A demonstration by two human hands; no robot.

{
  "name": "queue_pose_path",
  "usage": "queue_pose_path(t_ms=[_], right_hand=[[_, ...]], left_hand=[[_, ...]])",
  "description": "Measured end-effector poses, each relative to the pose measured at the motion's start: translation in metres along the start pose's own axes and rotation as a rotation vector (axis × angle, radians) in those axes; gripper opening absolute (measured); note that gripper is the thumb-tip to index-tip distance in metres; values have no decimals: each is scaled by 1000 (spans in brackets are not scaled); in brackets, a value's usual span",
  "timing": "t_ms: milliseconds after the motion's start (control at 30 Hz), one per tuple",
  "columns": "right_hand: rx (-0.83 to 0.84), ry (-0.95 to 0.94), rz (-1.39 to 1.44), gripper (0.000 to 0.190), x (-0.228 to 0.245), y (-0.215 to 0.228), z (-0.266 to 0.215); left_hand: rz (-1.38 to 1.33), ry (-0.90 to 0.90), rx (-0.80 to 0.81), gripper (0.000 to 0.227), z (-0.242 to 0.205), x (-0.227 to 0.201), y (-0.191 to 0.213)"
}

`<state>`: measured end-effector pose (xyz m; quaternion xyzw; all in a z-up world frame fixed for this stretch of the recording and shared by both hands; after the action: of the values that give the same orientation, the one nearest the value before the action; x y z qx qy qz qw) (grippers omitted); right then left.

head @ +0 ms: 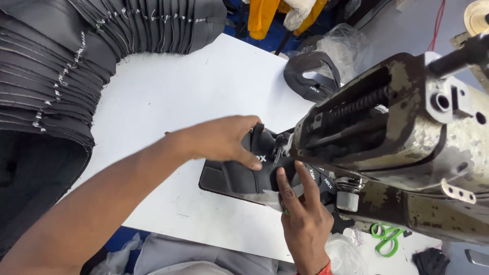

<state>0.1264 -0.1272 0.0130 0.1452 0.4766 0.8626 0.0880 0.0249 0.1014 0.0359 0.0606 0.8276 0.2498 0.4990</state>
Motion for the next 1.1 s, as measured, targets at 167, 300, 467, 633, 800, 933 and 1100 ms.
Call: queue_pose_path(t_ms=[167, 300, 467, 633, 800, 933, 1100], right_hand=[[-13, 43, 86, 61, -14, -5, 2], [-34, 111, 79, 55, -16, -4, 5], [-43, 155, 39, 47, -19, -2, 10], [-50, 231, 159, 45, -31, -5, 23], [-37, 192, 344, 45, -45, -18, 29], [-73, 167, 362, 46, -52, -26, 28], [-119, 122, 270, 46, -46, -28, 18]], left_hand=[[-174, -6, -65, 65, -14, -2, -14], [-311, 15, -86, 60, -12, 2, -18], [-397, -13, -120, 59, -13, 7, -30], [-641, -164, -292, 55, -7, 33, -66], [-649, -140, -396, 55, -19, 12, -68], [-497, -10, -394, 55, -19, -6, -55], [-419, -145, -301, 51, 15, 5, -39]])
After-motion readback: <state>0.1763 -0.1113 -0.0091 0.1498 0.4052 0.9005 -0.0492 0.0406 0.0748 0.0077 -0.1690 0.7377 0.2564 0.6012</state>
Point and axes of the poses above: each hand's wrist, its own z-axis towards the middle knuckle, its own y-axis out of the back of the hand, x = y × z, the point moved 1 cm from there along z, towards the middle knuckle, and after that the axes turned 6 degrees about -x, right-handed, at the moved point
